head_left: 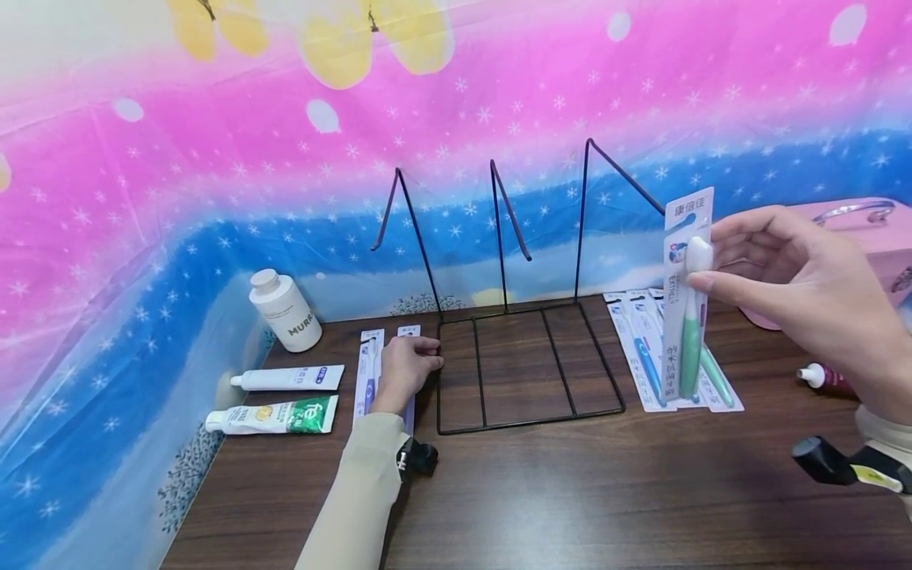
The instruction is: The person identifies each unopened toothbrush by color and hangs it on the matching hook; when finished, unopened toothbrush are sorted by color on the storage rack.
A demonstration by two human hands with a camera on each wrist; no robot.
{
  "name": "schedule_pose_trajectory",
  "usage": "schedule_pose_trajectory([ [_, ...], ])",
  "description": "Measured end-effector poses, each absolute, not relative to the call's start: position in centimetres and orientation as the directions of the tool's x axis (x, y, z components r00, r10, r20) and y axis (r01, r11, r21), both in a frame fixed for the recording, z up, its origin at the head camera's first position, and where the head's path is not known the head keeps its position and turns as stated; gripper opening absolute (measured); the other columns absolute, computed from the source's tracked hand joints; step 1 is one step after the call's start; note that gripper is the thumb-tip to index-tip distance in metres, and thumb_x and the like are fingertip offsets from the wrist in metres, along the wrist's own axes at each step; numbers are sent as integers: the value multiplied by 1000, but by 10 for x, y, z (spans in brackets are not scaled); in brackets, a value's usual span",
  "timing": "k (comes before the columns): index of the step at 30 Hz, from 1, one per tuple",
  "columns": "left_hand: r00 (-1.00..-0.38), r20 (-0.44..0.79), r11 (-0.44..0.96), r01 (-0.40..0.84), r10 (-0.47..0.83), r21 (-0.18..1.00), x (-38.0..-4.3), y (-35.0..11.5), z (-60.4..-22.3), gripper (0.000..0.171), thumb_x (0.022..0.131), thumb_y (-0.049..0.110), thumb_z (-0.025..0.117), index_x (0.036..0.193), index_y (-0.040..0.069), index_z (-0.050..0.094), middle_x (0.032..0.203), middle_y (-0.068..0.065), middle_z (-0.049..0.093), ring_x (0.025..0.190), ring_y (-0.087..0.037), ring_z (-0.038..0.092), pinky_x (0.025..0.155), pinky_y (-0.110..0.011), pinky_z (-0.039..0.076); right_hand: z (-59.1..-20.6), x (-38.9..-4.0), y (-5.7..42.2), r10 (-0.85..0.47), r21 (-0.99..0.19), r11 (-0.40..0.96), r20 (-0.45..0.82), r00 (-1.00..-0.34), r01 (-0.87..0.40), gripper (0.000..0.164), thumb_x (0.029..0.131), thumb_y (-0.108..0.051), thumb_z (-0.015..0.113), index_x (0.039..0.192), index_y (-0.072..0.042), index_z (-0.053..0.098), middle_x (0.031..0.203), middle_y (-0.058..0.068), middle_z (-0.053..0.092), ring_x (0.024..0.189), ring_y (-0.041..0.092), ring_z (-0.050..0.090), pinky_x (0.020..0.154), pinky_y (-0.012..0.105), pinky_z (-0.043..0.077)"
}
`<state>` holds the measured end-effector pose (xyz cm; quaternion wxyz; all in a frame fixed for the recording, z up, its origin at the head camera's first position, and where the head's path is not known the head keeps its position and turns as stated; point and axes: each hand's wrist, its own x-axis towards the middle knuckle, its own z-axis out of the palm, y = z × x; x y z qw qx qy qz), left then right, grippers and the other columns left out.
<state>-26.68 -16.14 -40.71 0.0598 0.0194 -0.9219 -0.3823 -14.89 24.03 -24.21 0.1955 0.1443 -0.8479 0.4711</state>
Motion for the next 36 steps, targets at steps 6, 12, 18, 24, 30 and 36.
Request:
schedule_pose_trajectory([
  [6,-992,98,706,17,-74,708,-265,-162,-408,25,83,5,76,108,6,74,94,-6,72,87,-20,65,75,-35,52,-245,-153,237,-97,-726,514,482,-871,-458,44,84,-6,76,123,-12,56,105,5,66,87,11,64,56,19,45],
  [12,-993,99,703,22,-69,711,-265,-163,-408,25,83,5,76,108,6,75,95,-7,72,88,-20,65,76,-35,51,-247,-157,234,-94,-704,539,495,-864,-463,44,82,-9,78,122,-13,57,103,5,66,87,10,66,68,14,48],
  [18,-993,92,698,16,-72,716,-264,-162,-409,26,83,5,75,109,6,74,95,-7,71,88,-20,65,75,-36,52,-249,-159,232,-102,-712,512,505,-857,-481,45,82,-6,78,121,-11,57,103,7,66,88,11,66,69,14,49],
  [24,-993,97,702,16,-75,712,-267,-161,-409,25,83,6,76,108,6,75,93,-5,71,87,-19,65,74,-35,52,-252,-159,232,-88,-711,511,516,-852,-483,45,82,-5,77,122,-11,57,104,7,65,89,11,65,69,13,49],
  [30,-992,92,702,8,-83,712,-267,-161,-409,25,83,6,76,108,7,75,94,-5,71,87,-19,65,73,-34,52,-252,-160,231,-76,-714,502,525,-848,-487,46,81,-4,78,122,-11,58,103,7,65,88,11,65,69,13,49],
  [36,-992,91,703,6,-83,712,-267,-161,-408,25,83,6,76,109,7,74,95,-5,71,88,-19,65,74,-34,52,-251,-167,229,-75,-720,508,510,-857,-473,45,82,-8,78,122,-12,58,103,7,64,89,11,64,71,13,47],
])
